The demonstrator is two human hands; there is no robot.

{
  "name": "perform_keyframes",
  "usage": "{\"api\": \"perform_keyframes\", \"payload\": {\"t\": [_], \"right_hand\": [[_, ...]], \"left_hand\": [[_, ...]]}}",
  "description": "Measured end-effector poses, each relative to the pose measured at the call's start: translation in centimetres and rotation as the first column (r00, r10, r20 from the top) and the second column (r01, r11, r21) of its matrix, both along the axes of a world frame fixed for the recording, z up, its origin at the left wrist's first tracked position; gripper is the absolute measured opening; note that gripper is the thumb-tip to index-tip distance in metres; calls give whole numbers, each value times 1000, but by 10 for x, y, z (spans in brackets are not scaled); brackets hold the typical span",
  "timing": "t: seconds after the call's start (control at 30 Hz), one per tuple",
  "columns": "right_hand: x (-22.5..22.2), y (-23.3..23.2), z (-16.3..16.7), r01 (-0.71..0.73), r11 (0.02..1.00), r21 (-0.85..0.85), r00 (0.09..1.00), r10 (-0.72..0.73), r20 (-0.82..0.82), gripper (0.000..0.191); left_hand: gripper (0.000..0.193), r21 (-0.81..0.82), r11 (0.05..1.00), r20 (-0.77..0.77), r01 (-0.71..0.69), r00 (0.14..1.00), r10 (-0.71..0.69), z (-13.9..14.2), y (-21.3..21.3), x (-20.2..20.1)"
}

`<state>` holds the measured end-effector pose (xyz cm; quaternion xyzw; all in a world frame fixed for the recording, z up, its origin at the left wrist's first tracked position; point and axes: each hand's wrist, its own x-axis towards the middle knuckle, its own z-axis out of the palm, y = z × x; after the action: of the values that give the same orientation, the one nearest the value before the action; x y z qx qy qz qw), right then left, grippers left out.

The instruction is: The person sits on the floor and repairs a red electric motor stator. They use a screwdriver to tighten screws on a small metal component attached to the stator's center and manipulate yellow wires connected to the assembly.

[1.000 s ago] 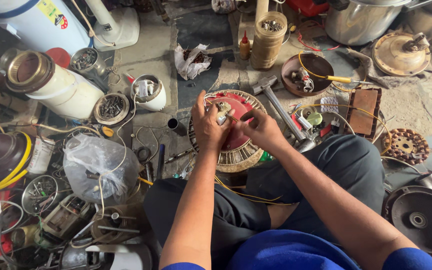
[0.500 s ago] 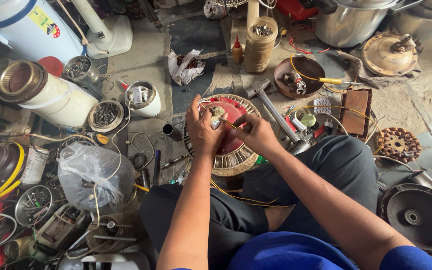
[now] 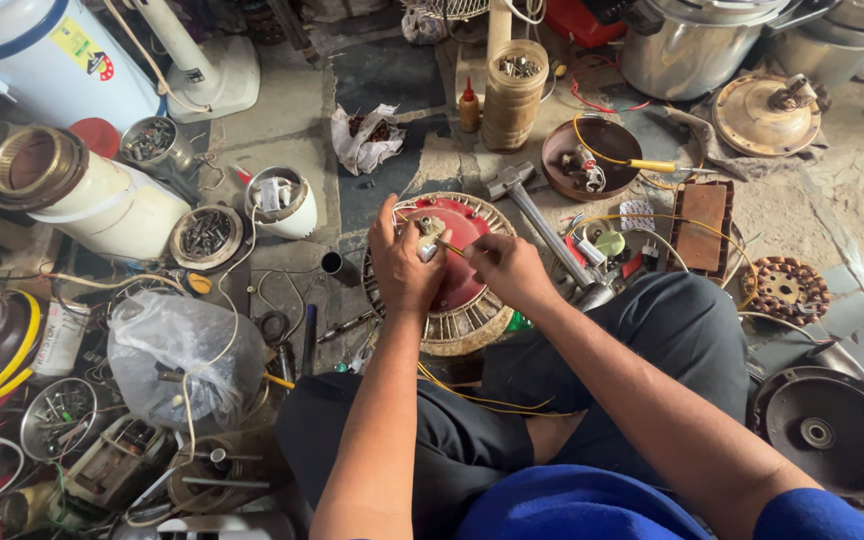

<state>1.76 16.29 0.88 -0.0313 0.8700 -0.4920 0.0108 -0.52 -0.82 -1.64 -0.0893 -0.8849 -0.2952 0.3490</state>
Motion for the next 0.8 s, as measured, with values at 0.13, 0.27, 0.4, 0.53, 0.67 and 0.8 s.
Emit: {"api": "perform_keyframes", "payload": {"t": [0.13,0.27,0.4,0.53,0.67,0.8], "right_hand": [[-1,1,-1,11,999,-38,1000,-12,-20,31],[-3,-2,-2,55,986,-160,976,-20,216,34],[-2,-2,-2,25,999,-48,998,-22,60,40],[-1,1,3,35,997,-66,987,-24,156,42],[-1,0,6,30,999,42,999,-29,-22,34],[0,-3,9,34,997,-69,986,-22,167,34]], "left_hand": [[44,0,1000,-2,-6,1000,6,-1,0,0],[46,20,1000,30,7,1000,-7,-2,-1,0],[45,6,1000,23,12,1000,-13,-2,-1,0],[45,11,1000,-7,19,1000,-19,-1,0,1],[46,4,1000,13,1,1000,-1,0,1,1],[49,10,1000,20,12,1000,-13,2,0,0]]}}
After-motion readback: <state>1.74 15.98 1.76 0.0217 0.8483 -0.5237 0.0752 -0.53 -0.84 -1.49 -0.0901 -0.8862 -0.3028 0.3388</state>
